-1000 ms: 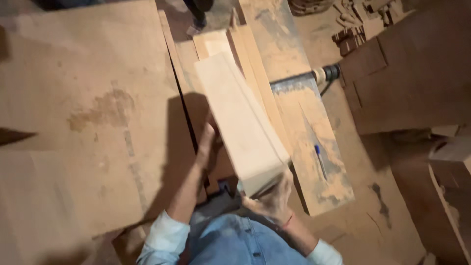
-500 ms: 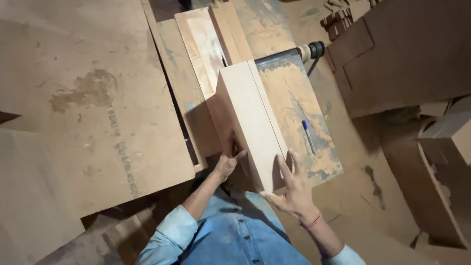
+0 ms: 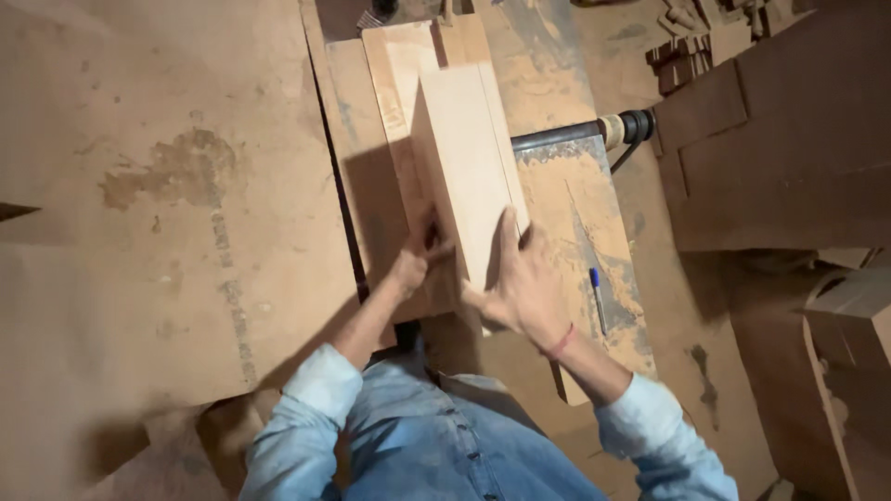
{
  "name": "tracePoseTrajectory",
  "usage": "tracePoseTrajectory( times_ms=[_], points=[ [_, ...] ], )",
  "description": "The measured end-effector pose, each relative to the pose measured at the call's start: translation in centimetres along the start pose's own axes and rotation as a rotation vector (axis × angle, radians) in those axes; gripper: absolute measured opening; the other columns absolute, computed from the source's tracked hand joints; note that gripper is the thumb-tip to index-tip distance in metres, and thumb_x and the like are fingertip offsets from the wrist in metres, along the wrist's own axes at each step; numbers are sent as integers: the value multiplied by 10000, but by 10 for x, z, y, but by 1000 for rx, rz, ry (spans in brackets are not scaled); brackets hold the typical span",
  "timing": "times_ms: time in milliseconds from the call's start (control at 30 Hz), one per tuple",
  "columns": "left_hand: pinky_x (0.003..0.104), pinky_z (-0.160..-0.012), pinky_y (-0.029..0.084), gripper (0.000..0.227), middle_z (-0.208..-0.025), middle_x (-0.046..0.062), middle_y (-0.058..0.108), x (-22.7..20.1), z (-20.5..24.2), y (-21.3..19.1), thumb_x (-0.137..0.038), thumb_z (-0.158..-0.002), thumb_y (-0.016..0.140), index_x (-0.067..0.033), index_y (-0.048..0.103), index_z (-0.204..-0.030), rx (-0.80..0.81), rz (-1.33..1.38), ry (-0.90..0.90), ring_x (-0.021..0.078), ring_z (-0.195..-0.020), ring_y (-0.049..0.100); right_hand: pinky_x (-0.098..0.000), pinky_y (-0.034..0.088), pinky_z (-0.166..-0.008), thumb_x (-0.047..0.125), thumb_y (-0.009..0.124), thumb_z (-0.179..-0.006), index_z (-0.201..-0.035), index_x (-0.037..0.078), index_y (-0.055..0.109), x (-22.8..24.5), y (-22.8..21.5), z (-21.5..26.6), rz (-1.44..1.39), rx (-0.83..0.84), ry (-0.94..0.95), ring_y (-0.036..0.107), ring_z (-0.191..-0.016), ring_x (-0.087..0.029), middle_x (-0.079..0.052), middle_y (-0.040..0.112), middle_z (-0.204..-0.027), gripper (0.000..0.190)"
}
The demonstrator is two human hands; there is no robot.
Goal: The person assembles a wooden box by nailing a side panel to a base using a pneumatic nail gun. They then repeatedly smooth the edges of multiple wooden pieces on a table saw and fit a panel into a box frame.
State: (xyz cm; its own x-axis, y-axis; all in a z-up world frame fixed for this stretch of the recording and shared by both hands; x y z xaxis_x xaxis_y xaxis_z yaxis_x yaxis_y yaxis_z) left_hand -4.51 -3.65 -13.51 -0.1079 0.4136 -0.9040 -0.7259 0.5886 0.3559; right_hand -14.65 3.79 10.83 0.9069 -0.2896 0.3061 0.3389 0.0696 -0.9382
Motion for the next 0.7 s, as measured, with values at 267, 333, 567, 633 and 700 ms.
tracePoseTrajectory(
  times_ms=[267, 333, 567, 633, 700],
  points=[
    [528, -1102, 452, 846, -1716, 149, 184, -34, -129, -77, -448, -976, 599, -248, 189, -1689, -104, 284, -101, 385, -1496, 333, -543, 529, -713, 619, 746, -722, -1566, -120, 206, -2, 4, -150, -41, -100, -83, 551, -957, -499, -409, 457, -1155, 1245],
    [525, -1124, 455, 875, -1707, 102, 133, -56, -164, -95, -373, -954, 679, -290, 156, -1651, -82, -9, -37, 301, -1515, 249, -527, 538, -773, 625, 775, -718, -1545, -116, 245, 11, -12, -185, 41, -262, -205, 560, -984, -482, -391, 471, -1146, 1230],
    [509, -1169, 393, 776, -1688, 81, 342, -84, -262, -151, -417, -1017, 622, -242, 207, -1648, -67, 155, 1, 289, -1524, 383, -489, 533, -739, 633, 788, -663, -1539, -90, 276, 17, -20, -300, 5, -183, -98, 585, -968, -446, -328, 517, -1131, 1246],
    [499, -1184, 323, 735, -1693, 33, 329, -87, -286, -165, -471, -1034, 523, -255, 211, -1663, -78, 255, -31, 248, -1544, 360, -505, 527, -789, 648, 790, -661, -1547, -50, 303, 24, -29, -328, 63, -225, -89, 591, -1010, -452, -324, 530, -1151, 1228],
    [509, -1214, 299, 720, -1690, 7, 293, -104, -307, -172, -426, -1018, 569, -254, 251, -1641, -83, 155, -26, 240, -1535, 338, -512, 530, -846, 642, 781, -679, -1557, -33, 311, 31, -37, -345, 44, -254, -85, 593, -1060, -463, -327, 532, -1194, 1203]
  ],
)
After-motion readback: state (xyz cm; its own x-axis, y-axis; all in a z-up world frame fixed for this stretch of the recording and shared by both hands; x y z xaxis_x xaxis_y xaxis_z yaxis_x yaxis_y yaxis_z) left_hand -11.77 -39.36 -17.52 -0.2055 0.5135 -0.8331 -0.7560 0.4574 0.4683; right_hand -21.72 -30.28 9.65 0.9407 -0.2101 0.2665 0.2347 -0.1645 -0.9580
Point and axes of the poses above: each hand's wrist, its own z-axis away from the middle knuckle, its own y-axis out of the palm, x = y × z, the point moved 9 cm from there along -z, towards the middle knuckle
